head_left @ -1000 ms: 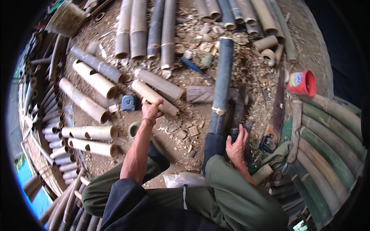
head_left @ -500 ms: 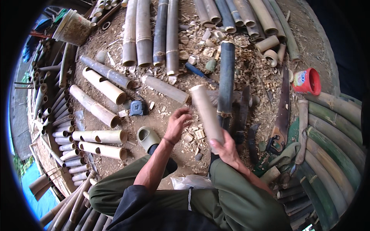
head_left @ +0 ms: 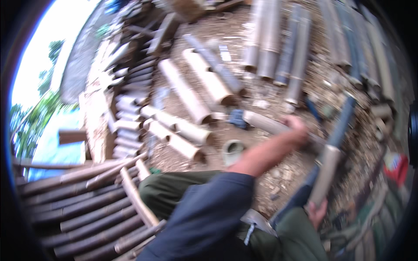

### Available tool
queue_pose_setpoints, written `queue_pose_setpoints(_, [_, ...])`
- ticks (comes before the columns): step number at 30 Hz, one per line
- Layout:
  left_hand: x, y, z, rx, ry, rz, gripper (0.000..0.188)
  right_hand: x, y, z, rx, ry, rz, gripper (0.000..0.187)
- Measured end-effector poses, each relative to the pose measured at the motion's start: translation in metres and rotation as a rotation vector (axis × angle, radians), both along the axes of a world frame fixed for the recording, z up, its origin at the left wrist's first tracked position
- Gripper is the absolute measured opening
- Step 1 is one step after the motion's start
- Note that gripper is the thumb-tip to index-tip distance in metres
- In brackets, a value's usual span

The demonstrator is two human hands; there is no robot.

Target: The person carves and shapes a hole in a bamboo stalk using a curved knife and a smaller blade, frequently checking the fit by inserting a shorter bamboo piece into the opening.

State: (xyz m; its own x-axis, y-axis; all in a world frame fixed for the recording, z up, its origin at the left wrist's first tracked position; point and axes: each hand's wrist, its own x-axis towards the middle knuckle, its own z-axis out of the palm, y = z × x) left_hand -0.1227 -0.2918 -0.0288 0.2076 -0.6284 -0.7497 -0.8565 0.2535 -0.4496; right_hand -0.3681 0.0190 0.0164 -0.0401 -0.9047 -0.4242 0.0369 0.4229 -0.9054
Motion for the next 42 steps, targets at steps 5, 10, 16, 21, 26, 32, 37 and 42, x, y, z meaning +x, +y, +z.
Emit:
queue_pose_setpoints(5, [-0.090,-0.009,0.053,0.198,-0.160,0.010,0.038,-0.052,0.038,-0.021,0.247,0.099,-0.144,0.073])
queue_pose_setpoints(10, [-0.116,-0.046,0.106,0.069,0.577,-0.014,0.045,-0.044,0.028,0.033,0.174,0.405,-0.319,0.075])
queue_pose_setpoints(16, [-0.015,-0.017,0.154,0.015,1.321,0.617,0.069,-0.003,-0.049,0.066,-0.117,0.234,0.001,0.078])
queue_pose_setpoints(21, [0.030,0.067,0.115,0.320,1.883,1.562,0.067,0.023,-0.169,0.078,-0.560,0.571,0.187,0.088])
queue_pose_setpoints(26, [0.003,0.097,0.123,0.182,2.230,1.696,0.069,0.054,-0.169,0.098,-0.229,-0.060,0.272,0.087])
queue_pose_setpoints(32, [-0.019,0.099,0.122,0.061,2.092,1.719,0.062,0.067,-0.088,0.083,0.271,-0.663,0.275,0.064])
queue_pose_setpoints(37, [-0.015,0.065,0.058,-0.438,1.951,1.526,0.058,0.059,-0.056,0.068,0.051,-0.096,0.184,0.059])
queue_pose_setpoints(42, [-0.056,-0.030,0.045,-0.735,1.309,0.706,0.078,0.004,-0.063,0.075,0.074,0.032,-0.143,0.068])
